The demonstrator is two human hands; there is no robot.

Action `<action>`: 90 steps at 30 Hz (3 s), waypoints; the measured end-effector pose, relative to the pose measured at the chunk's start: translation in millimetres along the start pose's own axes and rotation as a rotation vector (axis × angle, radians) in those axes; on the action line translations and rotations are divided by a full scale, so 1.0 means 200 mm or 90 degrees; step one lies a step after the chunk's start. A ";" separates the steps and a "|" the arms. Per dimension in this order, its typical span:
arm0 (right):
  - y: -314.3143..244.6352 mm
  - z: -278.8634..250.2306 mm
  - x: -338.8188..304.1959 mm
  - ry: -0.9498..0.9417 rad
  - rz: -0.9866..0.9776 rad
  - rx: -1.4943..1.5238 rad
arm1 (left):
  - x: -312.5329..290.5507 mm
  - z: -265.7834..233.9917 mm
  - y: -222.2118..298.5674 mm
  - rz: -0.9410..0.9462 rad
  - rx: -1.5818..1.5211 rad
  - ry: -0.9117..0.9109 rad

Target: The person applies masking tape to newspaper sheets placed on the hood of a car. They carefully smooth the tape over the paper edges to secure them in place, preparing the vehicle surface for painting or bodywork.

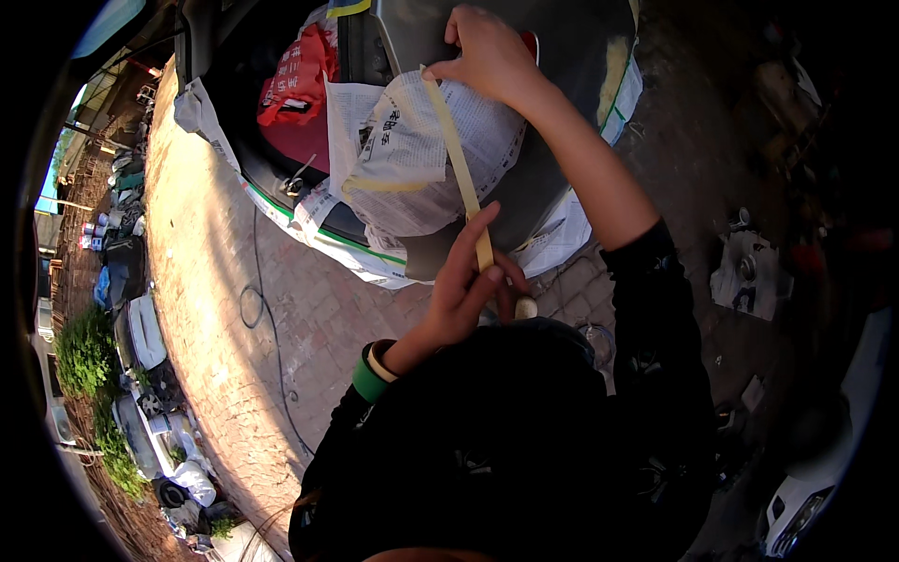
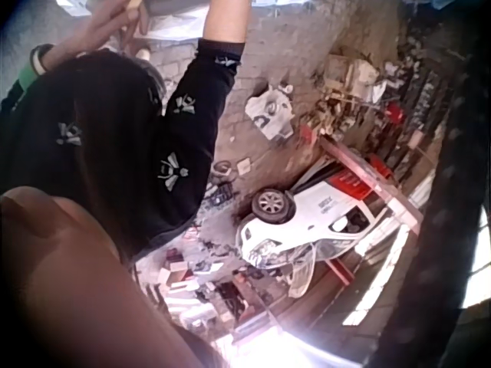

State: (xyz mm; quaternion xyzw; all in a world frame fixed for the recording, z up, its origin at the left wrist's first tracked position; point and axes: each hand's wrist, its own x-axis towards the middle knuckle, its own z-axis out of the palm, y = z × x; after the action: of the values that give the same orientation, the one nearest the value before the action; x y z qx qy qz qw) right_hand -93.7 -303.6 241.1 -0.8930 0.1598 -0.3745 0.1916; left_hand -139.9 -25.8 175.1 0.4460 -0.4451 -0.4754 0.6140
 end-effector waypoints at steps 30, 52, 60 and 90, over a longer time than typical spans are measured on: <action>0.06 0.14 -0.38 0.096 -0.231 0.103 | 0.01 0.03 -0.01 -0.004 0.143 0.060; 0.04 0.16 -0.35 0.082 -0.236 0.014 | -0.04 -0.05 0.05 -0.039 0.082 0.098; 0.02 0.16 -0.35 0.069 -0.243 0.000 | -0.04 -0.17 -0.02 -0.078 -0.090 0.125; 0.04 0.14 -0.36 0.012 -0.259 0.011 | -0.08 -0.02 0.01 -0.058 0.540 0.182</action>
State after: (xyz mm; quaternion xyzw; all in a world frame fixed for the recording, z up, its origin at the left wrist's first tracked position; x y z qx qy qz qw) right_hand -122.2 -274.2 175.5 -0.9018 -0.0251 -0.4149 0.1181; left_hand -137.7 -9.5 175.1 0.7386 -0.4910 -0.2112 0.4108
